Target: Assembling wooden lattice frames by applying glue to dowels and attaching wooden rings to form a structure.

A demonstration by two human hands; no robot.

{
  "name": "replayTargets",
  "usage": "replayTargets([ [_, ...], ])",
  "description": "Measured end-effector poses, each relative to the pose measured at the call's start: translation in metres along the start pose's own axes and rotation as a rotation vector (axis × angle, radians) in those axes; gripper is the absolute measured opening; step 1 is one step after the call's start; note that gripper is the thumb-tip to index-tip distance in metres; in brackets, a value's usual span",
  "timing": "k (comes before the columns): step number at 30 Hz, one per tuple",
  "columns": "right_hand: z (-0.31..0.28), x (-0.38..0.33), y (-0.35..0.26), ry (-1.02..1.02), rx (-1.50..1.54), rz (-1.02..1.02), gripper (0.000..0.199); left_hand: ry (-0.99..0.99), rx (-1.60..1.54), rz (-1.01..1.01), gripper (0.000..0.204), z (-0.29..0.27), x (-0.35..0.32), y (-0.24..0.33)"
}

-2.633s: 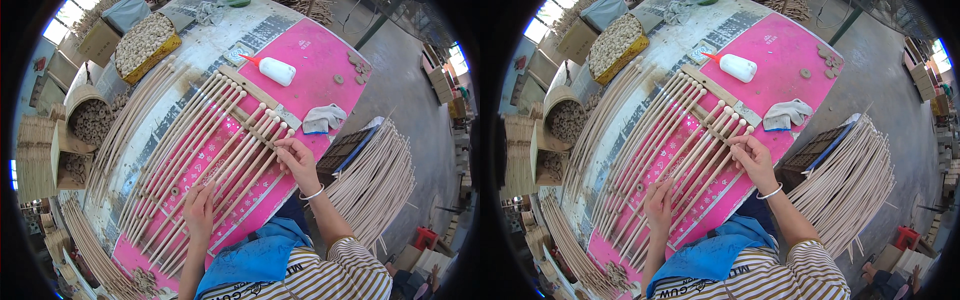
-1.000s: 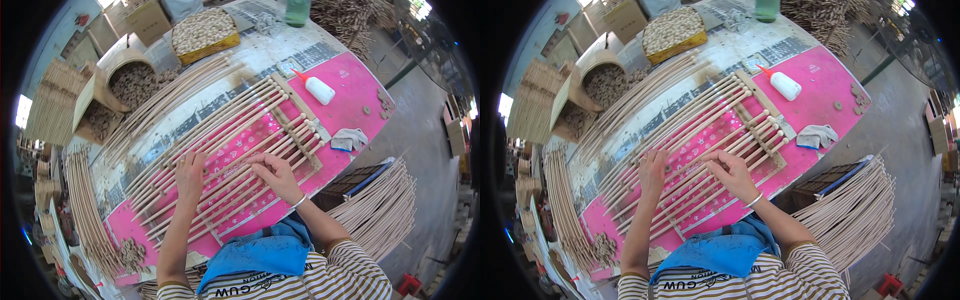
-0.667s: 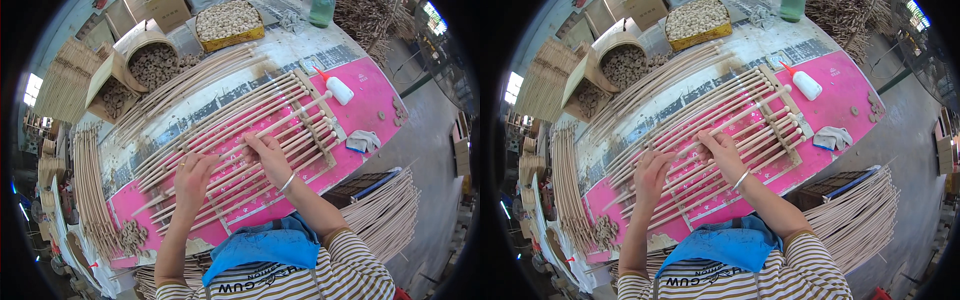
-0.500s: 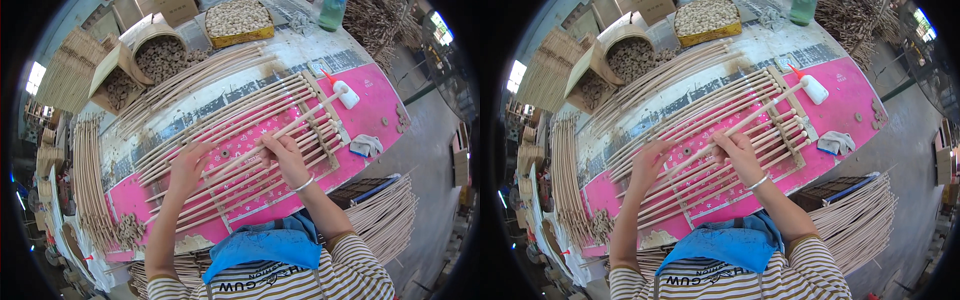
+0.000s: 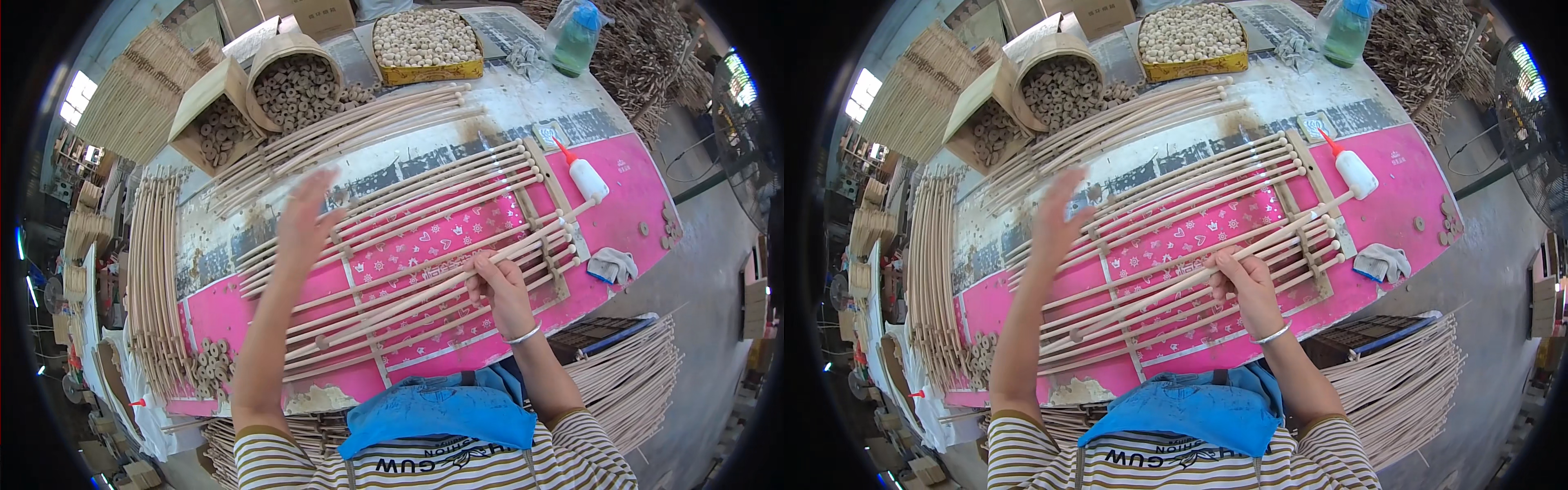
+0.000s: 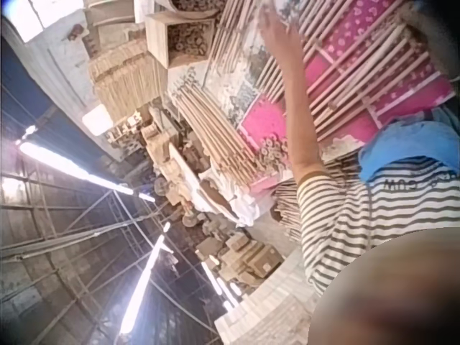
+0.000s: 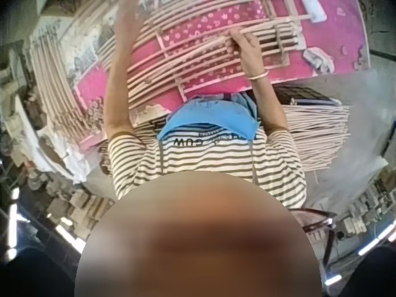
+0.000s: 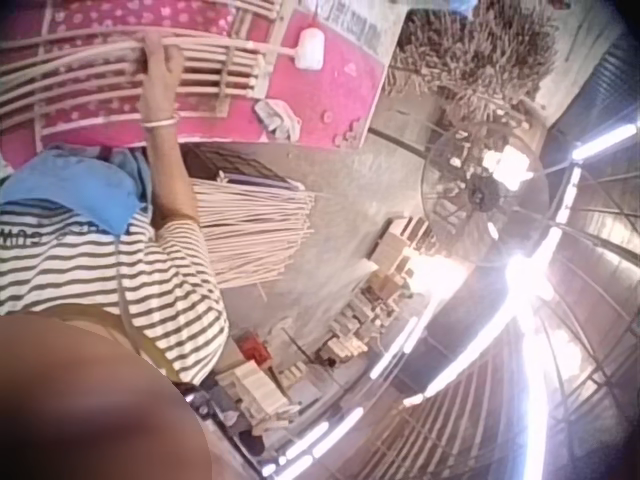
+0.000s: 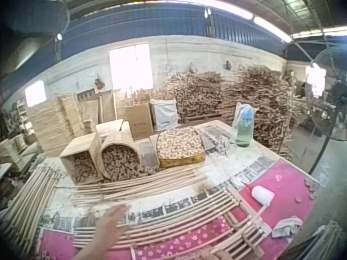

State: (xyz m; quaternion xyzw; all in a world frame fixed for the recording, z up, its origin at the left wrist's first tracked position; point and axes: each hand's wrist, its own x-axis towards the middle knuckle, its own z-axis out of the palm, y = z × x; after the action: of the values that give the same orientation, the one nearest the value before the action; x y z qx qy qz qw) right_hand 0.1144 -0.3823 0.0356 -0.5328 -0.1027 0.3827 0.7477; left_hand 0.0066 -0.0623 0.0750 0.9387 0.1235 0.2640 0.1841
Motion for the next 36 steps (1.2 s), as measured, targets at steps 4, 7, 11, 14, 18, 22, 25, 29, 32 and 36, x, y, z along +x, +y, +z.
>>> replayTargets([
  [4,-0.009,0.008,-0.012,0.064,0.046,-0.073,0.03,-0.276,-0.273,-0.224,0.04,-0.063,-0.01,0.022],
  [7,-0.02,0.019,-0.028,0.128,0.072,-0.153,0.029,-0.62,-0.436,-0.398,0.038,-0.086,-0.057,0.01],
  [11,-0.04,0.029,-0.037,0.143,0.078,-0.187,0.027,-0.616,-0.485,-0.54,0.039,-0.101,-0.098,0.012],
  [14,-0.031,0.027,-0.034,0.153,0.072,-0.13,0.027,-0.568,-0.581,-0.576,0.038,-0.091,-0.111,0.025],
  [18,0.001,0.026,-0.013,0.094,0.042,-0.076,0.024,-0.406,-0.566,-0.58,0.02,-0.067,-0.119,0.033],
  [22,0.051,0.016,0.013,-0.039,0.061,0.062,0.026,-0.299,-0.518,-0.438,0.019,-0.034,-0.1,0.075],
  [25,0.078,0.01,0.038,-0.087,0.168,0.089,0.029,-0.252,-0.419,-0.417,0.018,-0.003,-0.08,0.115],
  [29,0.057,0.015,0.026,-0.179,0.103,0.053,0.031,-0.25,-0.503,-0.359,0.037,0.006,-0.085,0.104],
  [32,0.066,0.007,0.03,-0.181,-0.017,0.063,0.034,-0.284,-0.578,-0.406,0.047,0.004,-0.091,0.105],
  [36,0.049,0.008,0.026,-0.208,0.009,0.117,0.037,-0.321,-0.657,-0.509,0.047,-0.004,-0.095,0.105],
])
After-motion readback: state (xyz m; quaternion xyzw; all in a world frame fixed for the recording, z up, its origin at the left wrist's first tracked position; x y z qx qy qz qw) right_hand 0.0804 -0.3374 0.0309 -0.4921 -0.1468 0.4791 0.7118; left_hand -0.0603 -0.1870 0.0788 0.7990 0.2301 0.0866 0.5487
